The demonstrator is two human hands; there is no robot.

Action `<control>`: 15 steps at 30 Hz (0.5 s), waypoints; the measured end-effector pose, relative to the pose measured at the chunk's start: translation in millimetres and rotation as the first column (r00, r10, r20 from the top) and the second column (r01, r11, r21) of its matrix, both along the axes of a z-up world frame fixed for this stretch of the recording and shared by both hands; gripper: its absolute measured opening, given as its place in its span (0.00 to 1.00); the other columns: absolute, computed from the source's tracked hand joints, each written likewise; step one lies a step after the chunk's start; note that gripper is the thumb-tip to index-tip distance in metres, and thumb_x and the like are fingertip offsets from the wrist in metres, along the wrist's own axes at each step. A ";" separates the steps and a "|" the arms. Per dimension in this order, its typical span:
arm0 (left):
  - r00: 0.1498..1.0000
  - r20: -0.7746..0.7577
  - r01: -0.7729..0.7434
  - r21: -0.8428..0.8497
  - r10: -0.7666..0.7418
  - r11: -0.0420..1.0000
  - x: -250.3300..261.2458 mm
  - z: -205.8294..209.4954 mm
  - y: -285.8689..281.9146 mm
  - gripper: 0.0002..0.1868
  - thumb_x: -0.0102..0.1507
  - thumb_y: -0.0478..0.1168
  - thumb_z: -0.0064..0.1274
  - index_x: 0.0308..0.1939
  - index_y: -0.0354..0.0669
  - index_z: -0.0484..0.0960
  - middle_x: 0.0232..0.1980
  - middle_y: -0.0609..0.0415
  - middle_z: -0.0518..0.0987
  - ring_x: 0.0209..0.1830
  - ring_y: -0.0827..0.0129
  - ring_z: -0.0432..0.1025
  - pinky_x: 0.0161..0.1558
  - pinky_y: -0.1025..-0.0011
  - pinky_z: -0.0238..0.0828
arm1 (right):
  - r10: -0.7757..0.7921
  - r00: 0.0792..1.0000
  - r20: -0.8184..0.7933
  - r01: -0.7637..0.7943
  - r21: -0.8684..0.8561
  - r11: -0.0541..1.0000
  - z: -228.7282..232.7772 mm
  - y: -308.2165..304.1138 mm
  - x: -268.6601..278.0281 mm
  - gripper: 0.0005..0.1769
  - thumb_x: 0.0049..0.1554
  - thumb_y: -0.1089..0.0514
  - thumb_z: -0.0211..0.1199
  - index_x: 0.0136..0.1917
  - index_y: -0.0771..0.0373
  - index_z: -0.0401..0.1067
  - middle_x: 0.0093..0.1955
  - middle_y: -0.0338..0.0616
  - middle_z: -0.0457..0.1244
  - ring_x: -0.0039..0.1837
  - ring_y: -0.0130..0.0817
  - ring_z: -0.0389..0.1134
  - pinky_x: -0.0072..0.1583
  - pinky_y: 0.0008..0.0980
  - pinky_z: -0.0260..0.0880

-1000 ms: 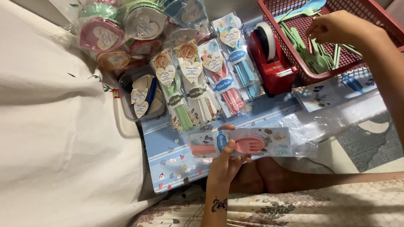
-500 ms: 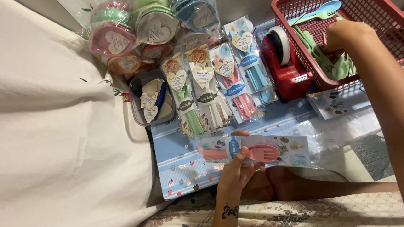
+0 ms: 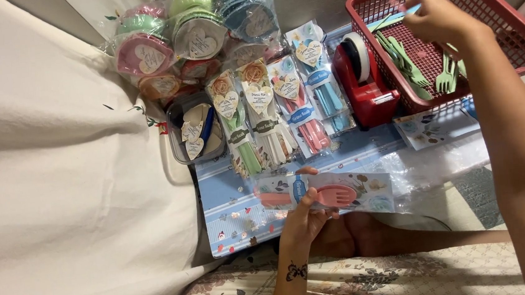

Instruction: Packaging plastic spoons and forks into individual plastic sleeves and sealing them with stickers.

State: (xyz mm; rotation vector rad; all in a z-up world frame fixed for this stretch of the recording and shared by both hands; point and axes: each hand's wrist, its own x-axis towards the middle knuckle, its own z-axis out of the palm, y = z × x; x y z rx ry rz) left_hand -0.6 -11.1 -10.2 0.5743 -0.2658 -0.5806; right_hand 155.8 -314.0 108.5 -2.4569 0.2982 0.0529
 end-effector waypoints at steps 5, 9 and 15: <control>1.000 0.006 0.007 -0.023 -0.007 1.000 -0.6 -2.9 1.1 0.17 0.59 0.43 0.44 0.47 0.49 0.56 0.38 0.44 0.72 0.33 0.63 0.70 0.27 0.79 0.71 | 0.090 0.919 -0.384 -0.186 -0.219 0.958 -30.2 7.9 3.0 0.24 0.52 0.66 0.47 0.62 0.58 0.53 0.54 0.54 0.57 0.48 0.46 0.61 0.45 0.40 0.62; 1.000 -0.007 0.029 0.007 -0.029 1.000 -0.7 -6.4 1.0 0.18 0.58 0.45 0.43 0.48 0.51 0.55 0.38 0.43 0.72 0.32 0.64 0.70 0.28 0.79 0.70 | 0.074 0.955 -0.288 -0.246 -0.624 0.742 -41.0 -27.0 6.4 0.27 0.46 0.72 0.49 0.59 0.57 0.59 0.54 0.50 0.60 0.50 0.42 0.66 0.46 0.44 0.70; 0.999 -0.047 0.004 0.052 -0.001 0.999 -4.4 1.4 1.0 0.18 0.59 0.43 0.42 0.49 0.50 0.55 0.36 0.43 0.73 0.27 0.67 0.69 0.28 0.80 0.70 | 0.217 0.906 -0.363 -0.332 -0.292 0.897 -61.6 -19.7 10.9 0.03 0.49 0.64 0.46 0.34 0.64 0.58 0.29 0.44 0.52 0.30 0.33 0.47 0.31 0.29 0.44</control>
